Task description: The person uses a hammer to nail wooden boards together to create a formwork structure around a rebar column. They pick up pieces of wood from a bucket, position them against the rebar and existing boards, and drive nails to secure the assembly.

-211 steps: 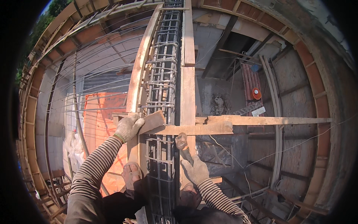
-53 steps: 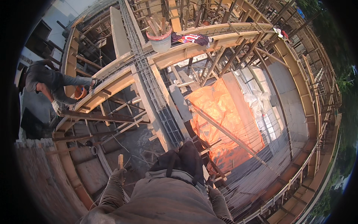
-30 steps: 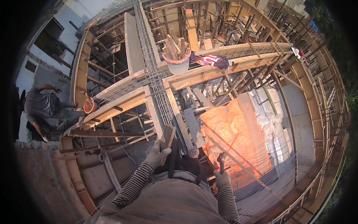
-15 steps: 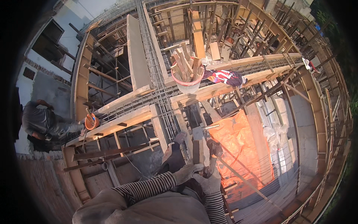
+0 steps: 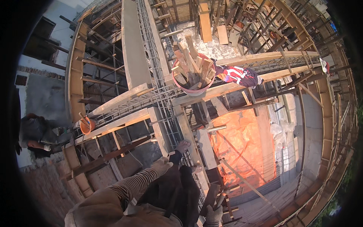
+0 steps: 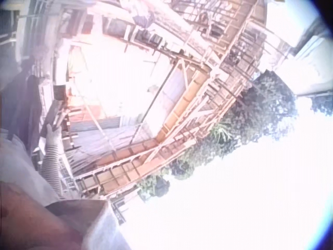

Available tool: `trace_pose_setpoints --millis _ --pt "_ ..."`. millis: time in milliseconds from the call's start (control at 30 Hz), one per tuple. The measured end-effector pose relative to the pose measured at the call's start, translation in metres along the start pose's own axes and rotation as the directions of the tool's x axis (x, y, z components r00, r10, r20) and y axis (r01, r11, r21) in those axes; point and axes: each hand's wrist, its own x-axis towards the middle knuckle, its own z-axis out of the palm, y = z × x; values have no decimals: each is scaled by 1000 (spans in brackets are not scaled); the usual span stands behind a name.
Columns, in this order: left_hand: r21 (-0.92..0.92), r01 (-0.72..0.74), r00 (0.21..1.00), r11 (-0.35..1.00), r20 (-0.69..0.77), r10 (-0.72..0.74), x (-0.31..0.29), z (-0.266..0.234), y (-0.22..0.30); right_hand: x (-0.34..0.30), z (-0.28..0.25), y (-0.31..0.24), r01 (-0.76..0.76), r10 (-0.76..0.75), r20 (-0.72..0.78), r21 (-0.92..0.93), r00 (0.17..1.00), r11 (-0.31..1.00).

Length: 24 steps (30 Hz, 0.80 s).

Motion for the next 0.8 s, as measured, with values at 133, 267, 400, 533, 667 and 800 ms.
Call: trace_pose_setpoints --millis 133,267,400,533,667,800 --pt "-40 193 980 980 -41 -195 52 -40 -18 -28 5 -5 -47 48 75 -19 996 999" --pt "79 -28 990 996 -133 39 115 -52 -10 -6 39 54 -222 203 246 50 948 974" --pt "54 -320 906 946 -274 322 185 -69 50 1 64 70 -343 355 254 -90 900 935" --pt "33 -373 825 927 -445 347 234 -93 149 -12 82 84 -422 381 266 114 885 900" --pt "167 -436 678 884 -585 445 274 -103 192 -18 87 66 -504 473 258 65 842 861" --pt "184 -439 615 880 -653 443 306 -103 199 -15 88 49 -596 542 332 82 772 799"
